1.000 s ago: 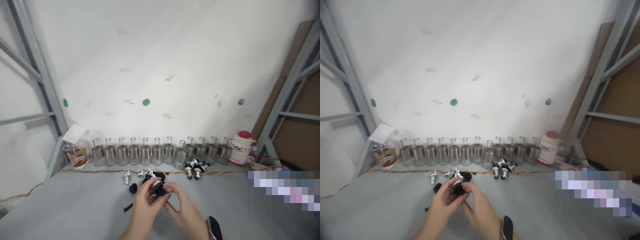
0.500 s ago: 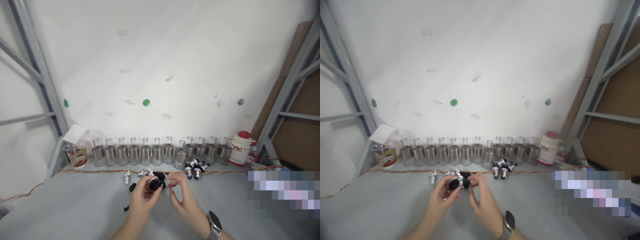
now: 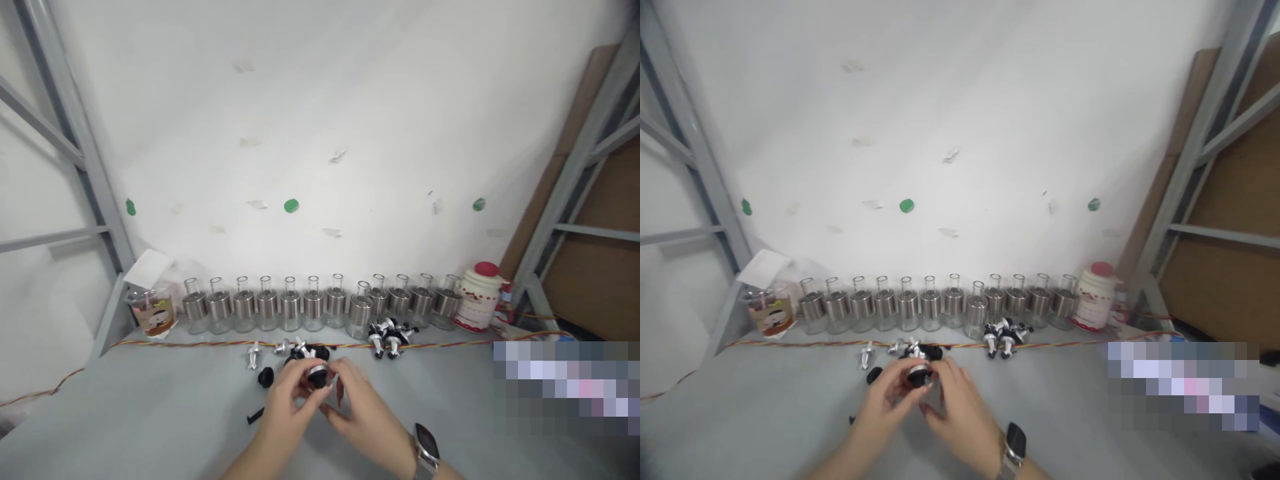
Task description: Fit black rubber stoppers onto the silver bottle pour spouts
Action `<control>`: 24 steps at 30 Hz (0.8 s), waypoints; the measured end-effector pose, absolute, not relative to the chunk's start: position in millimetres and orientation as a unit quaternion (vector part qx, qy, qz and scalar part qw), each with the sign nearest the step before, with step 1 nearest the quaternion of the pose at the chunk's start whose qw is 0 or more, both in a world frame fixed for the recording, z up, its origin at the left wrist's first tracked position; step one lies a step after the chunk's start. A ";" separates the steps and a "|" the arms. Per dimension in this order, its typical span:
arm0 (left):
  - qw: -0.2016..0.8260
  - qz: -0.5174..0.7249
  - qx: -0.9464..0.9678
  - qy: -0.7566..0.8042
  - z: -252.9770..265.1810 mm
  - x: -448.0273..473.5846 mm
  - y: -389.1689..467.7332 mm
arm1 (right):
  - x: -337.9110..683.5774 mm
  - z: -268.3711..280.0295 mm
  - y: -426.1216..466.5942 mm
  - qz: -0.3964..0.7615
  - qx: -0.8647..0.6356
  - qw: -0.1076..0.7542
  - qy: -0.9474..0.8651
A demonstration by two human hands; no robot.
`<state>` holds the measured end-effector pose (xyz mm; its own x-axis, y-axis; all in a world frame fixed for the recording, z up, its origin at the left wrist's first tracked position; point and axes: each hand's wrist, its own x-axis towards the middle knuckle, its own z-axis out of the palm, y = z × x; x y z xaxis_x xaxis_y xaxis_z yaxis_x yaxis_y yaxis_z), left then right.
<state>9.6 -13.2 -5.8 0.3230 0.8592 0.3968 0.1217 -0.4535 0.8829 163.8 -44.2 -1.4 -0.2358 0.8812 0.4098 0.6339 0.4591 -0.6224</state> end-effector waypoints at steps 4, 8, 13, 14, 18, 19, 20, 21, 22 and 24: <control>0.334 0.424 0.751 0.379 -8.2 7.8 -14.3 | 163.7 6.1 -45.6 0.137 -0.501 0.350 -0.780; 0.309 0.363 0.791 0.382 -9.0 4.0 -17.4 | 166.5 6.5 -43.6 0.106 -0.504 0.327 -0.792; 0.303 0.286 0.832 0.366 2.1 1.7 -19.8 | 169.6 5.4 -40.9 0.115 -0.504 0.316 -0.796; 0.313 0.283 0.830 0.366 4.1 2.0 -20.0 | 169.7 5.5 -40.6 0.125 -0.507 0.318 -0.791; 0.344 0.296 0.814 0.361 8.7 3.7 -20.7 | 168.8 5.4 -39.7 0.238 -0.502 0.343 -0.757; 0.350 0.298 0.811 0.362 9.3 4.1 -20.8 | 168.6 5.1 -39.4 0.284 -0.493 0.351 -0.744; 0.357 0.300 0.807 0.362 9.9 4.4 -21.0 | 168.3 4.8 -39.1 0.330 -0.481 0.358 -0.729; 0.364 0.302 0.804 0.361 10.3 4.6 -21.1 | 168.1 4.7 -38.8 0.372 -0.467 0.365 -0.715; 0.370 0.306 0.801 0.358 10.5 4.9 -21.0 | 167.9 4.8 -38.5 0.408 -0.452 0.371 -0.701; 0.380 0.317 0.795 0.352 10.1 5.5 -20.4 | 167.6 5.9 -38.2 0.452 -0.432 0.381 -0.681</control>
<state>5.5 -20.4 10.1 0.5521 0.7997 0.2360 0.3186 -0.4639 0.8266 167.6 -38.2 5.9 -0.3366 0.9327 0.1295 0.2429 0.2189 -0.9450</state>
